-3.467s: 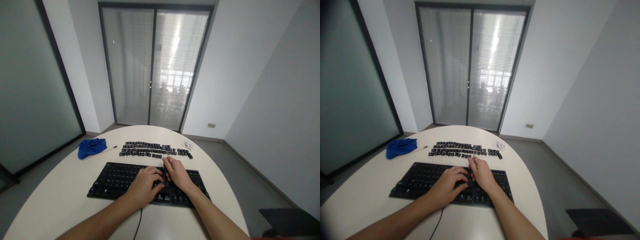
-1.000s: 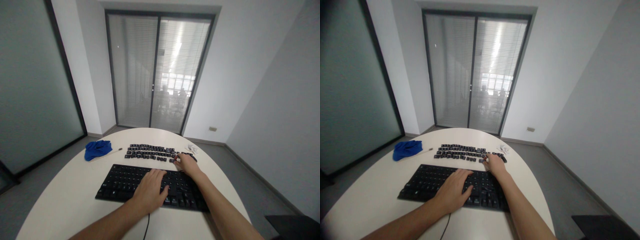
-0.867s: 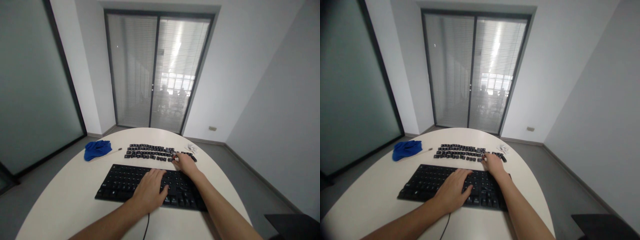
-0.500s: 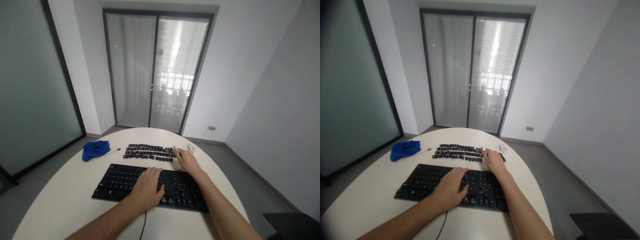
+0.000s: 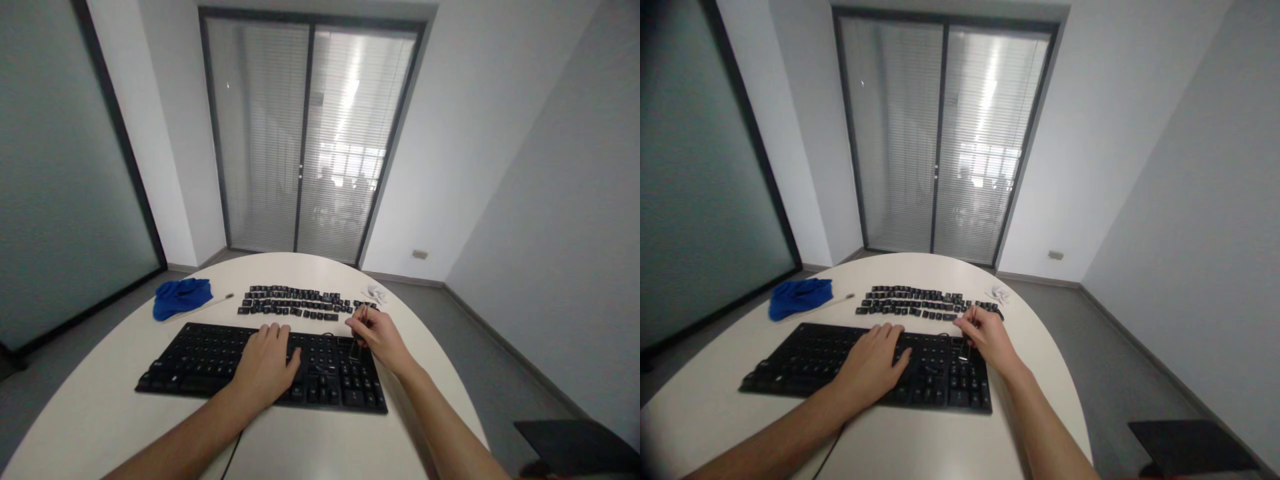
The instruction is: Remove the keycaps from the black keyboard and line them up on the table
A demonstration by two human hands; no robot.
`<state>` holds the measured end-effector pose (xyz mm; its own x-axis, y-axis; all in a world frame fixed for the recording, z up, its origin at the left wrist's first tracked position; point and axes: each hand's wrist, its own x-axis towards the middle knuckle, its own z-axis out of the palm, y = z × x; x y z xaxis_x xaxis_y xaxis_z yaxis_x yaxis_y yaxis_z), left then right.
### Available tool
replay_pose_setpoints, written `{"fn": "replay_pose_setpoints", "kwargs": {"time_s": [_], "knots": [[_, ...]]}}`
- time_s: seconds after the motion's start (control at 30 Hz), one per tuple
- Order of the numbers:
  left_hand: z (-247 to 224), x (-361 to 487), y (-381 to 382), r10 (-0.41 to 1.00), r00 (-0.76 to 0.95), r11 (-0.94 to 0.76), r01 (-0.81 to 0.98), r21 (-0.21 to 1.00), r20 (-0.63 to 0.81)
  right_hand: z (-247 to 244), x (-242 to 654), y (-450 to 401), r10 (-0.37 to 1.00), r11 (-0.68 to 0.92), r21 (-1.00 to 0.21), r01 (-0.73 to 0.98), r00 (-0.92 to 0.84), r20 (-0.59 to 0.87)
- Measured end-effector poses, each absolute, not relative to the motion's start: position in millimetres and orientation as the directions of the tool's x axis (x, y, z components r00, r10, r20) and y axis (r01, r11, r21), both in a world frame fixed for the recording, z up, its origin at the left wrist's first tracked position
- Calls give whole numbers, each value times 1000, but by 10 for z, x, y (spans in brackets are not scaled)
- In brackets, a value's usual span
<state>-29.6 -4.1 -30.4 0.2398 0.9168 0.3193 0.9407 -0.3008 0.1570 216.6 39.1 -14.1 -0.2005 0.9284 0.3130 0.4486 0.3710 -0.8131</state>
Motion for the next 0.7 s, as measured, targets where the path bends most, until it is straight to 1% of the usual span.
{"fn": "replay_pose_setpoints", "kwargs": {"time_s": [0.07, 0.13, 0.2, 0.27, 0.4, 0.53, 0.7], "knots": [[-304, -272, -60, 884, 266, -350, 921, 168, 383, -150, 2111, 389, 907, 420, -776, 470, -234, 350], [-293, -244, -96, 834, 356, -478, 849, 227, 422, -140, 2062, 387, 885, 465, -725, 508, -279, 373], [-284, -214, -139, 767, 475, -615, 736, 283, 430, -129, 2024, 384, 873, 487, -695, 529, -306, 379], [-289, -187, -177, 722, 560, -684, 663, 303, 405, -127, 1993, 376, 869, 494, -687, 532, -310, 385], [-334, -156, -210, 746, 579, -664, 679, 312, 329, -135, 1942, 343, 856, 516, -677, 525, -345, 385], [-355, -147, -206, 751, 580, -658, 692, 296, 315, -139, 1898, 296, 840, 540, -649, 535, -387, 381], [-338, -130, -199, 761, 573, -647, 706, 289, 305, -119, 1878, 252, 803, 594, -585, 552, -441, 400]]}}
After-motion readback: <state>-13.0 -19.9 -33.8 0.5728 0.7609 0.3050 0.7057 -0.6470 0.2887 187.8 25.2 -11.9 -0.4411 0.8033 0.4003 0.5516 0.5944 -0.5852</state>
